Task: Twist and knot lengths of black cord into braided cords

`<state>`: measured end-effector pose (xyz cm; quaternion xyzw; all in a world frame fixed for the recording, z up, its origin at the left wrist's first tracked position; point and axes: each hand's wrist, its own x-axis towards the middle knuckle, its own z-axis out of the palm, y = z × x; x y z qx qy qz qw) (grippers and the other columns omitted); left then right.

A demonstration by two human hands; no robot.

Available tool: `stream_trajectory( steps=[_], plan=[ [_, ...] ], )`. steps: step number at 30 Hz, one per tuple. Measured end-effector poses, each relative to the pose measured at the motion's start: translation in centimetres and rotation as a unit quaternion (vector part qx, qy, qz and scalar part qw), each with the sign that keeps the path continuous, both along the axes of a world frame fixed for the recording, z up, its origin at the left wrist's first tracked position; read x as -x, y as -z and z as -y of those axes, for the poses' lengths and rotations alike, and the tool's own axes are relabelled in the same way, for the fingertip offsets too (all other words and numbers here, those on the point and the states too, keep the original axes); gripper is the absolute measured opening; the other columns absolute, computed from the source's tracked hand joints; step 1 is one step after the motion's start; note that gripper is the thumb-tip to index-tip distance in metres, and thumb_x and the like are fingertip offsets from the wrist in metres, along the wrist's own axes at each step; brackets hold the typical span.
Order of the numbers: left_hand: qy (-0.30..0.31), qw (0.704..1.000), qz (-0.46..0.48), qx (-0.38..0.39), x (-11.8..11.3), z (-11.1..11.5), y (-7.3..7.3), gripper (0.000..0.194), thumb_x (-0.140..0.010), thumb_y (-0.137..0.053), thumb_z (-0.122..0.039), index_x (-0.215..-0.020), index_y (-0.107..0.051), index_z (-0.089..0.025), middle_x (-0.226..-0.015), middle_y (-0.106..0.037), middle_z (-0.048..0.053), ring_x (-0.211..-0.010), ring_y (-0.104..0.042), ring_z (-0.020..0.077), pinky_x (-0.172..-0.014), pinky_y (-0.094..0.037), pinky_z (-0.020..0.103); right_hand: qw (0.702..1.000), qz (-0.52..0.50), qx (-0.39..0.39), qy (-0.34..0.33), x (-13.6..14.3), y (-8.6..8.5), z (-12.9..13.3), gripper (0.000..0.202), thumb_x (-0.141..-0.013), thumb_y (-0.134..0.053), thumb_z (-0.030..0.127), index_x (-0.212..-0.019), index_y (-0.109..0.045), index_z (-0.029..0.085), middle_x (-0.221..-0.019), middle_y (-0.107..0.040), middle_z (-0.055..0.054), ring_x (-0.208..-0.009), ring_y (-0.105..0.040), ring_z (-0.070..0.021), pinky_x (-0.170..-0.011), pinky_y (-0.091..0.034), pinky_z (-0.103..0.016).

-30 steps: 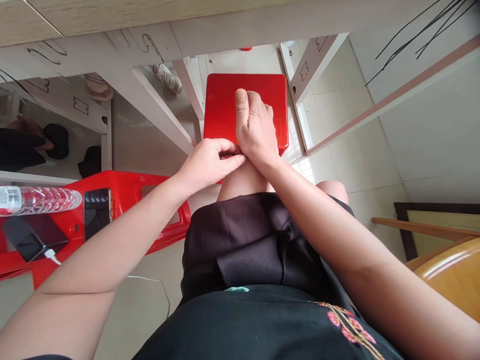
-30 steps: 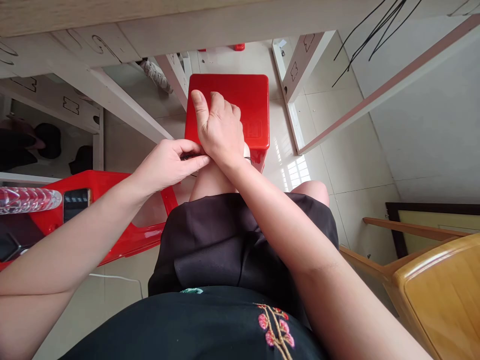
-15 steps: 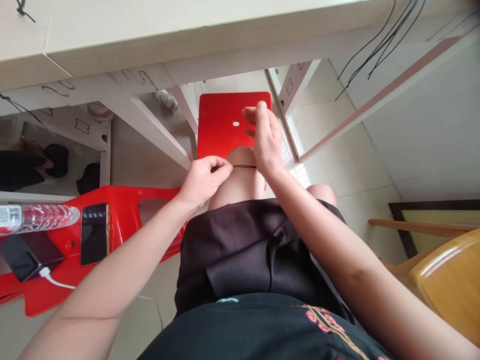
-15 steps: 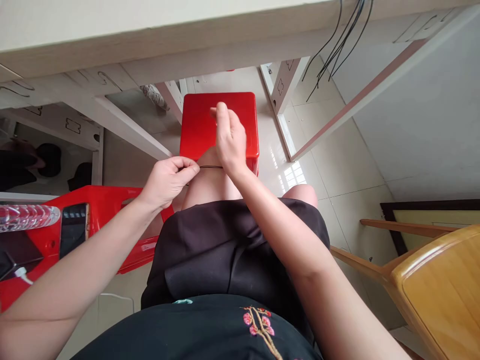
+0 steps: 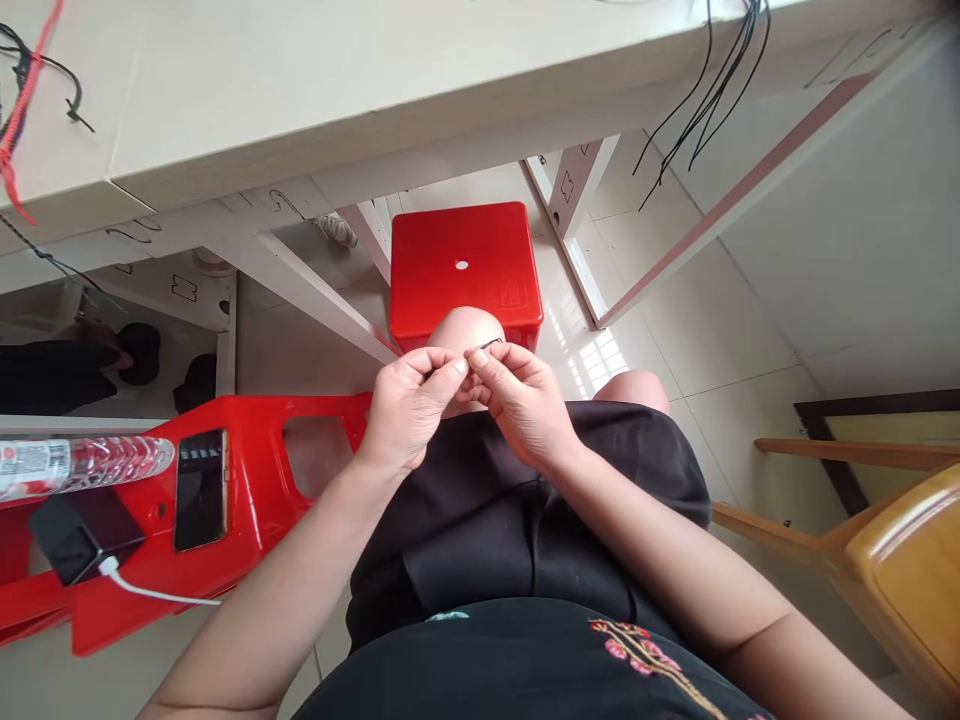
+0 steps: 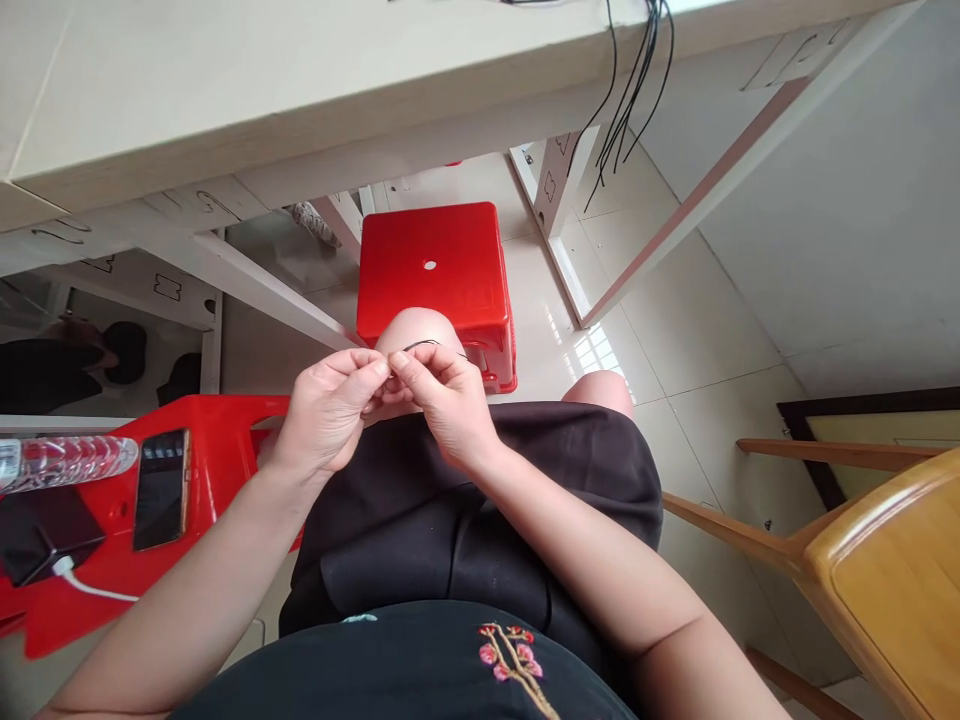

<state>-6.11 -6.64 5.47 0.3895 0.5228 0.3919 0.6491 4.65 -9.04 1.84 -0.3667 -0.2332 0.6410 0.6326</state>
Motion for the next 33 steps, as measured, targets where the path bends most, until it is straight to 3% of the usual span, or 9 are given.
stream_trajectory(
  steps=[6,10,14,19,26,33],
  plan=[
    [-0.025,0.992,0.066,0.108,-0.6,0.3,-0.4,0.014,-0.060,-0.075,-0.021,-0.062,-0.063,-0.013,-0.055,-0.055,-0.003,-0.045,-0.042,0.0010,-0.035,-0.025,0.010,0.999,0.030,0.015,0.028,0.0,-0.3,0.5,0.023,-0.077,-0.069,0.039,-0.069,-0.058,0.020,-0.063,-0.061,0.003,-0.060,-0.059,-0.0103,-0.062,-0.054,-0.026],
    [-0.040,0.987,0.077,0.134,-0.7,0.4,-0.5,0.016,-0.058,-0.075,-0.020,-0.060,-0.061,-0.012,-0.056,-0.050,-0.005,-0.043,-0.033,-0.0008,-0.034,-0.019,0.010,0.996,0.084,0.009,0.042,0.0,-0.4,0.6,0.024,-0.078,-0.068,0.040,-0.069,-0.059,0.020,-0.064,-0.062,0.002,-0.060,-0.059,-0.0104,-0.061,-0.054,-0.025],
    [-0.042,0.987,0.090,0.129,-0.5,0.3,-0.5,0.021,-0.060,-0.076,-0.024,-0.058,-0.059,-0.012,-0.054,-0.044,-0.006,-0.044,-0.032,-0.0006,-0.034,-0.019,0.009,0.992,0.114,-0.023,0.055,-0.3,-0.6,0.5,0.022,-0.080,-0.066,0.036,-0.068,-0.059,0.019,-0.064,-0.062,0.003,-0.061,-0.059,-0.0097,-0.064,-0.052,-0.025],
    [0.002,0.985,0.093,0.149,-0.5,0.1,-0.6,0.018,-0.061,-0.076,-0.021,-0.063,-0.061,-0.011,-0.056,-0.047,-0.005,-0.046,-0.034,-0.0003,-0.035,-0.022,0.009,0.992,0.112,-0.024,0.054,-0.4,-0.6,0.5,0.021,-0.081,-0.066,0.036,-0.068,-0.060,0.020,-0.062,-0.062,0.003,-0.060,-0.060,-0.0101,-0.063,-0.053,-0.026],
    [-0.063,0.969,0.153,0.183,-1.2,0.1,-0.7,0.022,-0.063,-0.072,-0.020,-0.056,-0.051,-0.013,-0.055,-0.044,-0.006,-0.042,-0.034,-0.0010,-0.032,-0.022,0.009,0.990,0.114,-0.035,0.080,0.2,-0.8,0.8,0.018,-0.081,-0.064,0.036,-0.071,-0.059,0.022,-0.068,-0.064,0.002,-0.064,-0.062,-0.0124,-0.067,-0.055,-0.029],
    [-0.081,0.943,0.230,0.227,-1.9,0.6,-1.0,0.021,-0.069,-0.067,-0.018,-0.059,-0.048,-0.015,-0.056,-0.039,-0.007,-0.042,-0.034,0.0001,-0.031,-0.024,0.011,0.986,0.106,-0.067,0.114,0.7,-0.9,1.5,0.017,-0.083,-0.062,0.033,-0.070,-0.054,0.024,-0.070,-0.061,0.002,-0.069,-0.062,-0.0140,-0.074,-0.054,-0.033]
  ],
)
